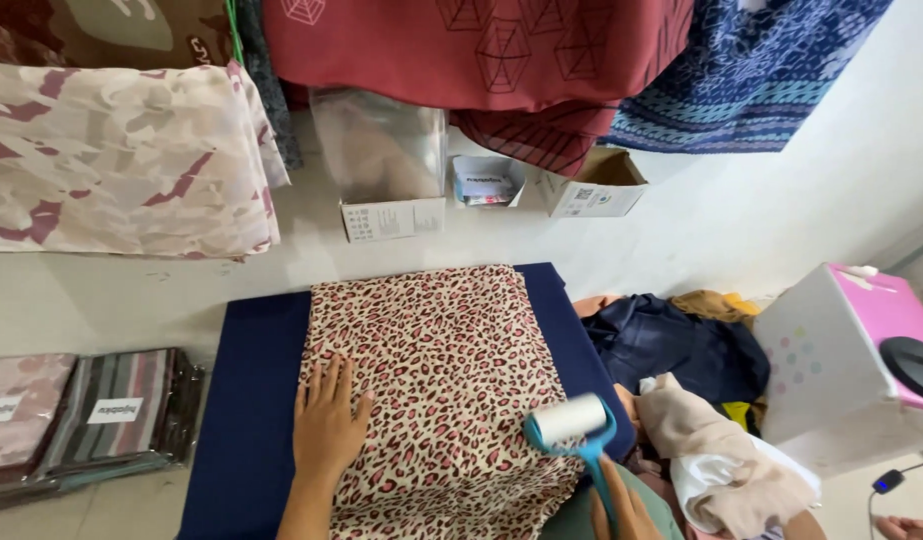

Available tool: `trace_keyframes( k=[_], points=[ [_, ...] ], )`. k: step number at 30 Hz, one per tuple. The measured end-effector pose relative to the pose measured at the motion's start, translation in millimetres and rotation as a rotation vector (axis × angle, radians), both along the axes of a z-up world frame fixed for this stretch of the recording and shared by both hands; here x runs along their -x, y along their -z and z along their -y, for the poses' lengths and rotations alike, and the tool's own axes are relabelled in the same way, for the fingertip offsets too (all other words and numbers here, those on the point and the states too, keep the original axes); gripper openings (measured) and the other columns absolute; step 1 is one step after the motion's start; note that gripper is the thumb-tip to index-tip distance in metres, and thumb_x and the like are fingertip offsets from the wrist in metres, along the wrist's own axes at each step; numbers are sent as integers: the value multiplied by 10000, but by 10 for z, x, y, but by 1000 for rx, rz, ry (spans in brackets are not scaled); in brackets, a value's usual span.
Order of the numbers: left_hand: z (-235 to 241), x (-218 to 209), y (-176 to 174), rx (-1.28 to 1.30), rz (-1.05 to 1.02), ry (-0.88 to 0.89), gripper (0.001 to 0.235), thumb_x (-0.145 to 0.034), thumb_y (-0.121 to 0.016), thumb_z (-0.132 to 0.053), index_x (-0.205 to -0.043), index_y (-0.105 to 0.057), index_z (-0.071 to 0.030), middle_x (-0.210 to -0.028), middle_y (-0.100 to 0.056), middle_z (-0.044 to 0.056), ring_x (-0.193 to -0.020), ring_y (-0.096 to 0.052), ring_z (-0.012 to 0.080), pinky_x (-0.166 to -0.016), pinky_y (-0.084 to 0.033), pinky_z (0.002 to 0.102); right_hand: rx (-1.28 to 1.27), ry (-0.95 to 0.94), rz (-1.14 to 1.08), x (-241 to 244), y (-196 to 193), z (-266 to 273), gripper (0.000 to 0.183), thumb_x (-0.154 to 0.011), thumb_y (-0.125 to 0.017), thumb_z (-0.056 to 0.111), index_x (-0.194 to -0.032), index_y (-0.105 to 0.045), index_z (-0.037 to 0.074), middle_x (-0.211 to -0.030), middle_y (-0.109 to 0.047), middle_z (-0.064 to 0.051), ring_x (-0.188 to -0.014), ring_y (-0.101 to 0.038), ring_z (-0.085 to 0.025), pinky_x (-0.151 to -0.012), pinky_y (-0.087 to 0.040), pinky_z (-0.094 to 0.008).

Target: The person lays a leopard-print fabric on a blue surface and uses a lint roller to clean it. They repeatedly roll the device over the fabric, fold it, and continue rolling to remove lint.

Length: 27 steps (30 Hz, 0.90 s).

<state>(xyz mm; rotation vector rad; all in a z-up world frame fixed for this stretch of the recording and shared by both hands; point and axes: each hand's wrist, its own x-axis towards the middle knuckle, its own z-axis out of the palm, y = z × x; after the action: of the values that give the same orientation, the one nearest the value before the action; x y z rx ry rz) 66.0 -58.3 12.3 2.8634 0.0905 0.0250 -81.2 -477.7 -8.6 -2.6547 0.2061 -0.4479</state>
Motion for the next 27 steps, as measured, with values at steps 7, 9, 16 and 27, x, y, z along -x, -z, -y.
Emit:
trace_keyframes(
  k=[7,9,16,27],
  points=[
    [28,29,-195,-19,-118,-9,754,-1026,-243,-645,-1672,-73,-295,-1751,-26,-83,-1617,-20,190,-1306,-41,427,-22,-186,299,-386,-511,592,584,-863,-727,240,-1434,-607,203,-1401,-678,-74,-1321,-628,-210,-1076,-471,-338],
    [49,28,-351,-16,-162,-18,748,-1030,-243,-647,-1673,-60,-312,-1753,-4,-104,-1622,-6,184,-1313,-33,417,-87,-150,317,-828,-1050,631,548,-891,-703,234,-1427,-610,160,-1448,-656,-46,-1369,-587,-214,-1055,-483,-365],
    [58,115,-568,46,-288,-28,725,-1057,-281,-621,-1675,-91,-293,-1756,-37,-103,-1635,-7,184,-1330,-61,428,-253,-20,354,-2033,-2824,130,471,-1037,-541,334,-1500,-532,246,-905,-676,-145,-692,-576,-352,-615,-389,-470],
    [-265,90,150,820,595,-16,540,-1019,-471,-464,-1416,-642,-140,-1495,-618,72,-1406,-549,230,-1160,-398,366,-1042,-204,215,-2569,-2420,479,573,-1047,-515,200,-1584,-318,225,-1167,-699,-177,-674,-702,-340,-424,-447,-342]
  ],
)
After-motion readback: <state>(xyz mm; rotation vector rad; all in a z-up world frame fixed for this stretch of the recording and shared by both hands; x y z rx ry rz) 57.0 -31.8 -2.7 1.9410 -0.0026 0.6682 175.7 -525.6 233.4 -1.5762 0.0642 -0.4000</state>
